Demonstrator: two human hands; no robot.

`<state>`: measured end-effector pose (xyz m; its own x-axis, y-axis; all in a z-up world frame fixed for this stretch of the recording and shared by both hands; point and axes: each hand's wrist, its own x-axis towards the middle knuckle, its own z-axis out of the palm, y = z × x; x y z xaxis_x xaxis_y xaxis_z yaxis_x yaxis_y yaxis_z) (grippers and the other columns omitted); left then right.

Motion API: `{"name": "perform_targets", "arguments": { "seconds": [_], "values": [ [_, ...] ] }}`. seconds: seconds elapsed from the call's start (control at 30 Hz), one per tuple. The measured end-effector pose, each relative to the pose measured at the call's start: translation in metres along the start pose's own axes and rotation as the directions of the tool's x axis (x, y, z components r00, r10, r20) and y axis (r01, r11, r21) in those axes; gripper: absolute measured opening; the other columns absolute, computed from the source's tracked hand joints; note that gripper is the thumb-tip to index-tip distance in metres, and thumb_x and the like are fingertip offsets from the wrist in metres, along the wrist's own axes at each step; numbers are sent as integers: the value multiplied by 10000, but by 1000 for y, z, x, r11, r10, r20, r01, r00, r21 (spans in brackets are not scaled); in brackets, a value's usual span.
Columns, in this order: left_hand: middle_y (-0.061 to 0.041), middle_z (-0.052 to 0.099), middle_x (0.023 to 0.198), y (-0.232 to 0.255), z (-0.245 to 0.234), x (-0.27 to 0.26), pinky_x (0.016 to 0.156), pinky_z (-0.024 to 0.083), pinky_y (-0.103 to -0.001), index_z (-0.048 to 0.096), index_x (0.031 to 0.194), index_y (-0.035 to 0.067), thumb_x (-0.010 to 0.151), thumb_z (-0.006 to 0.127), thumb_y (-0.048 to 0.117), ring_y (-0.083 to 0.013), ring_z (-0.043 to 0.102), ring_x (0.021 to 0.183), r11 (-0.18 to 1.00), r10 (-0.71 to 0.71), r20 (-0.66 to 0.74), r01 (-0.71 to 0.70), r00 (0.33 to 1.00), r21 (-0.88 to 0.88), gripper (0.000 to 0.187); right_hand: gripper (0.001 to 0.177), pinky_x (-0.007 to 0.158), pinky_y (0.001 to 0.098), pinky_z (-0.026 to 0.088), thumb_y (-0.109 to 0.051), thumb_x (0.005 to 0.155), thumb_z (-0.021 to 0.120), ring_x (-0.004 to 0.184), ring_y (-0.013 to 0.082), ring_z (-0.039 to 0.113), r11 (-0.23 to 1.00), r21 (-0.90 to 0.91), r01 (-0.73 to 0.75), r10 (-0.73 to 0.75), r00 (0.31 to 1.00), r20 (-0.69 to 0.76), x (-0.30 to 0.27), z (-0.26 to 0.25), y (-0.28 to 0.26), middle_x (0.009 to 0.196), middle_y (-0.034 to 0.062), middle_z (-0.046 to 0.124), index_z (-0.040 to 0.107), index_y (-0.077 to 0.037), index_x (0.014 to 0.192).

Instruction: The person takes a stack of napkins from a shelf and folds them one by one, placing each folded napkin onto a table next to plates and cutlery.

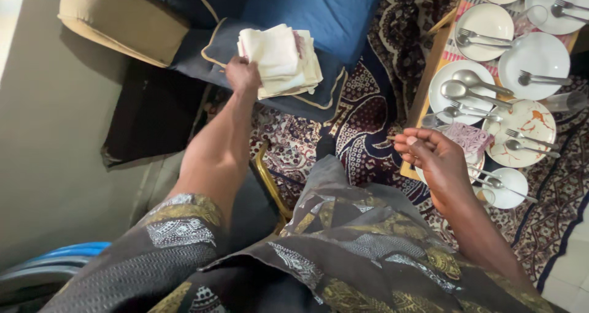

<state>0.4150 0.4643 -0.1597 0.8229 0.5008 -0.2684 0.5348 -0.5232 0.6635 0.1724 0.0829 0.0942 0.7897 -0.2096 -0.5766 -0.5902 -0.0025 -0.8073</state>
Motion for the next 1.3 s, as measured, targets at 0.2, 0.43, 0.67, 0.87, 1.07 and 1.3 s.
{"name": "perform_targets", "arguments": {
  "seconds": [0.2, 0.43, 0.67, 0.87, 1.07, 1.3],
  "values": [
    [-180, 676, 871, 38, 1, -55, 768, 505, -363, 670, 934, -37, 883, 695, 102, -232, 619, 825, 796, 222, 5, -178, 975, -578, 151, 325, 897, 300, 576, -171, 1020, 587, 1082, 193, 713, 998, 47, 30, -34, 996, 78, 14, 19, -10, 1208, 139, 726, 623, 20, 1280],
    [-73, 711, 991, 117, -40, -196, 709, 569, -301, 583, 1055, 22, 916, 615, 138, -160, 711, 839, 792, 208, 187, -53, 960, -608, 184, 469, 994, 339, 551, -346, 972, 647, 1215, 168, 639, 989, 115, 92, -115, 969, 219, 51, 72, -38, 1283, 48, 660, 604, -39, 1325],
    [-314, 532, 1430, 154, -78, -302, 1144, 454, -498, 412, 1475, -71, 924, 638, 42, -402, 519, 1367, 613, 747, 33, -669, 664, -419, 606, 441, 982, 377, 523, -322, 1015, 652, 1138, 194, 620, 958, 284, 36, -117, 955, 274, 82, 105, -36, 1173, 58, 671, 604, 2, 1311],
    [-311, 510, 1521, 152, -109, -273, 1126, 535, -436, 408, 1527, -65, 1063, 618, 179, -362, 561, 1393, 771, 584, 58, -530, 810, -352, 565, 419, 1072, 408, 555, -231, 1003, 630, 1179, 245, 677, 823, 569, -13, -172, 947, 271, 85, 87, -40, 1303, 129, 675, 580, 9, 1342],
    [-259, 734, 1221, 155, -119, -219, 945, 618, -398, 576, 1368, -121, 968, 729, 321, -294, 762, 1059, 617, 324, 654, 372, 684, -694, 615, 573, 1030, 410, 588, -338, 969, 682, 1164, 260, 721, 887, 452, -89, -88, 930, 356, 70, 75, -68, 1303, 182, 704, 560, 49, 1373],
    [-196, 727, 1187, 158, -106, -228, 911, 624, -390, 593, 1305, -96, 913, 761, 155, -252, 736, 1028, 528, 415, 630, 390, 657, -754, 494, 708, 954, 372, 579, -334, 871, 835, 1186, 214, 652, 883, -193, 427, -392, 899, 196, 56, 65, -85, 1340, 194, 624, 501, -13, 1406]
  ]
}}
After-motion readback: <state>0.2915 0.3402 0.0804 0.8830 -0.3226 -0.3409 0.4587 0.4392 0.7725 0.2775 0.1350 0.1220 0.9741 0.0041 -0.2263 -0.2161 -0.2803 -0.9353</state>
